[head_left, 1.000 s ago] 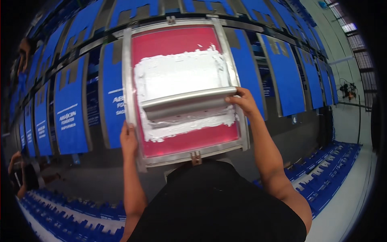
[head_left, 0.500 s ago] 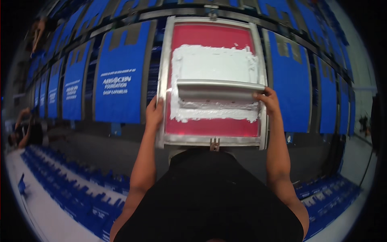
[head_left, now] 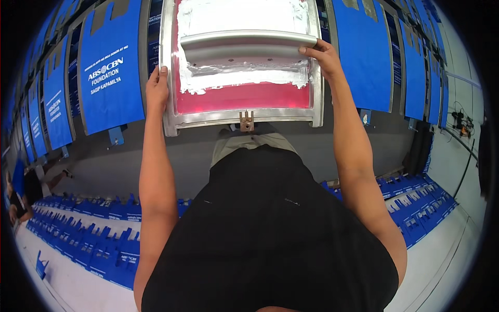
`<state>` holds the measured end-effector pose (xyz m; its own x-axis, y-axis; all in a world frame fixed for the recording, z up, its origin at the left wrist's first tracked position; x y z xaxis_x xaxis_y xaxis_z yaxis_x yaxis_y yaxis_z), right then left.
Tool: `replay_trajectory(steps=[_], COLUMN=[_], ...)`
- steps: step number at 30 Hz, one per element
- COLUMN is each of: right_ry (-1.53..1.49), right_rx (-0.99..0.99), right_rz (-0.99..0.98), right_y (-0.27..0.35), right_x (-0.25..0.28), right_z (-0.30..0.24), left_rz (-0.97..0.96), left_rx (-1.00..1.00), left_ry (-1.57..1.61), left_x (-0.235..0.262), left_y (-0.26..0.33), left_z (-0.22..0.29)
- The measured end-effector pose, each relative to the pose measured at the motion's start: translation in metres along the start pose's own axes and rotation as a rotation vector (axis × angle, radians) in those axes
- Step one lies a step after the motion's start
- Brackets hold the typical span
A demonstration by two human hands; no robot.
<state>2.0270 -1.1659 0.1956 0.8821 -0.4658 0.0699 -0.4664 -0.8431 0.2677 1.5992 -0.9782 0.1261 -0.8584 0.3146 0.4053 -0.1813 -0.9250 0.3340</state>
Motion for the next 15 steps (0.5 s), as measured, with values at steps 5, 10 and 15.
replay_trajectory(steps=[5,10,15], right_ry=[-0.011,0.266,1.258], right_rx=[-0.009,-0.026,0.114], right_rz=[-0.005,-0.035,-0.179], right_y=[0.003,0.0,0.069], right_x=[-0.003,-0.006,-0.056], right_z=[0.0,-0.006,-0.075], left_rz=[-0.036,0.059,0.035], left_rx=[-0.068,-0.158,-0.883], left_ry=[-0.001,-0.569,-0.491], left_x=[-0.001,0.006,0.012], left_y=[0.004,-0.011,0.081], left_z=[-0.002,-0.031,0.123])
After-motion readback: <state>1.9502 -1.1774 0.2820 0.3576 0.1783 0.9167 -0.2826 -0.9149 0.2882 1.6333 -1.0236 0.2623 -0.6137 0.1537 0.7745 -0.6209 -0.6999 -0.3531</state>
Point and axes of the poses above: each hand's wrist, its own y-axis away from the middle knuckle, its own x-axis out of the back of the hand, z = x × y, the point moved 4 cm from there along -y, towards the middle knuckle, and after that the axes turned 7 degrees about -y, right-handed, at the moved point
